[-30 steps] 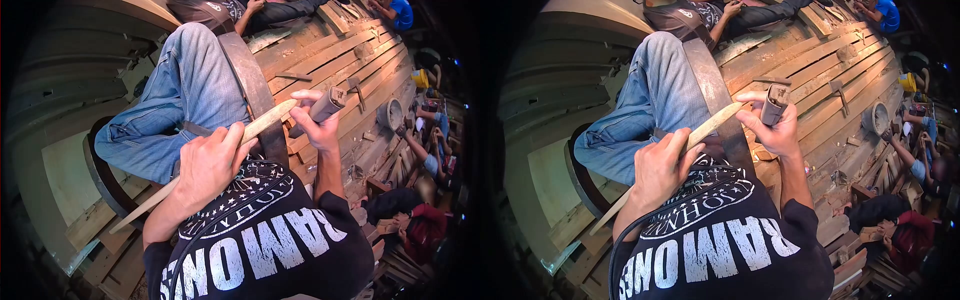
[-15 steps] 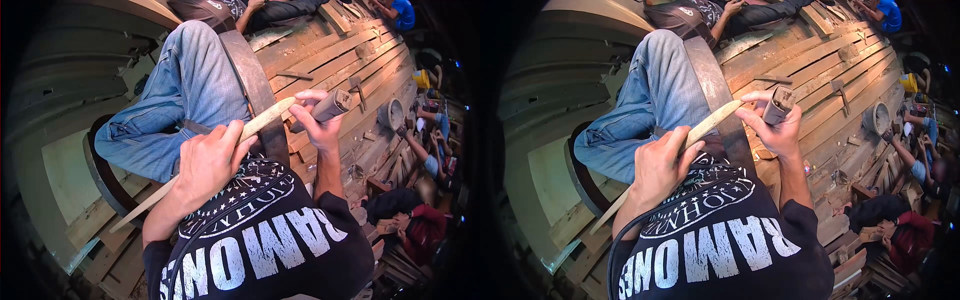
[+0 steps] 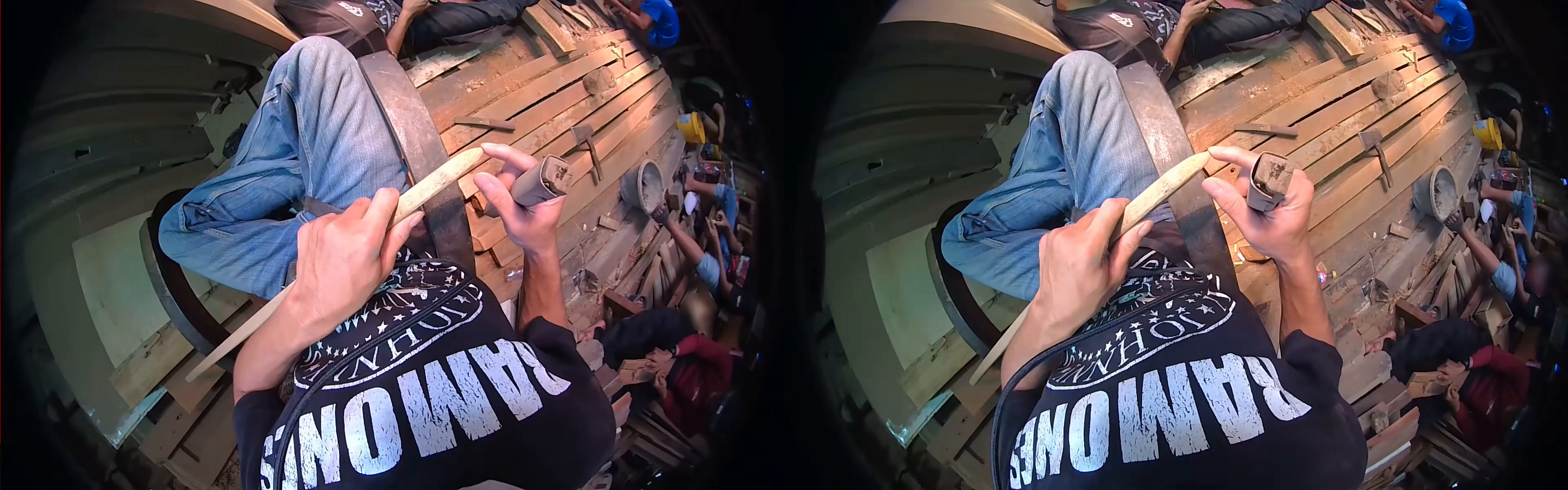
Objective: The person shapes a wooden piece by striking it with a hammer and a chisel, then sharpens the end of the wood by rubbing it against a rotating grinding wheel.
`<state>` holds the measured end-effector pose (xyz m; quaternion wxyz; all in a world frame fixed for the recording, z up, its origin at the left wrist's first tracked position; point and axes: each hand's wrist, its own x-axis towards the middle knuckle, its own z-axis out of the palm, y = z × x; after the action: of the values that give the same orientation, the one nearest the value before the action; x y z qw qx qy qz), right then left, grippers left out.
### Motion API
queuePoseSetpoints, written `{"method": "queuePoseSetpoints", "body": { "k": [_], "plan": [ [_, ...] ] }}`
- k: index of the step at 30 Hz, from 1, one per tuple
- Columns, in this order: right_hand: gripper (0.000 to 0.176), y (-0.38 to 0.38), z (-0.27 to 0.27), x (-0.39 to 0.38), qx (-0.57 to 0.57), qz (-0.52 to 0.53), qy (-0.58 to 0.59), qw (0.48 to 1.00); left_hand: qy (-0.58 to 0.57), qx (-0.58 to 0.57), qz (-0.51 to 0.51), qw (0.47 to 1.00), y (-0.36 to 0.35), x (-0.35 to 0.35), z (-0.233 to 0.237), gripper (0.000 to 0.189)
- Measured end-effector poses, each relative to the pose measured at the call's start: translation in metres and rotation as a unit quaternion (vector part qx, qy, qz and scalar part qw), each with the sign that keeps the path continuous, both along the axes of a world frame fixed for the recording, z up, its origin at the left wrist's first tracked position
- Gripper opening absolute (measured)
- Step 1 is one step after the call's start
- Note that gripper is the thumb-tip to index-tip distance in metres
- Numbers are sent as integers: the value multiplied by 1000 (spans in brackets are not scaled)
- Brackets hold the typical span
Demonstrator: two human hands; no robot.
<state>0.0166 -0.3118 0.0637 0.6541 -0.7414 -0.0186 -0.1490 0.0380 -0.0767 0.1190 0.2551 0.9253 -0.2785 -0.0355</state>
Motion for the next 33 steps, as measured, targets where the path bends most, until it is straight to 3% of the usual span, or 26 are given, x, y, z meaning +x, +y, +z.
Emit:
{"method": "queuePoseSetpoints", "body": {
  "k": [10,12,19,22,23,25,33],
  "plan": [
    [27,1,-5,3,54,-55,-10,997,81,14,-11,997,4,11,4,26],
    [34,-3,-11,3,-10,3,-22,1000,133,-13,-16,991,5,15,3,30],
    [34,2,-12,6,-41,17,53,998,225,-56,-34,972,7,37,-24,33],
    [52,2,-19,12,-184,-2,-10,983,265,-34,-38,963,5,45,-46,33],
    [52,2,-17,11,-185,1,-7,983,268,-37,-36,962,5,45,-53,33],
    [53,3,-10,6,-200,-10,213,956,269,-49,-64,960,4,46,-61,36],
    [55,8,-2,3,-221,35,210,952,320,18,-47,946,3,48,-65,43]
  ]
}}
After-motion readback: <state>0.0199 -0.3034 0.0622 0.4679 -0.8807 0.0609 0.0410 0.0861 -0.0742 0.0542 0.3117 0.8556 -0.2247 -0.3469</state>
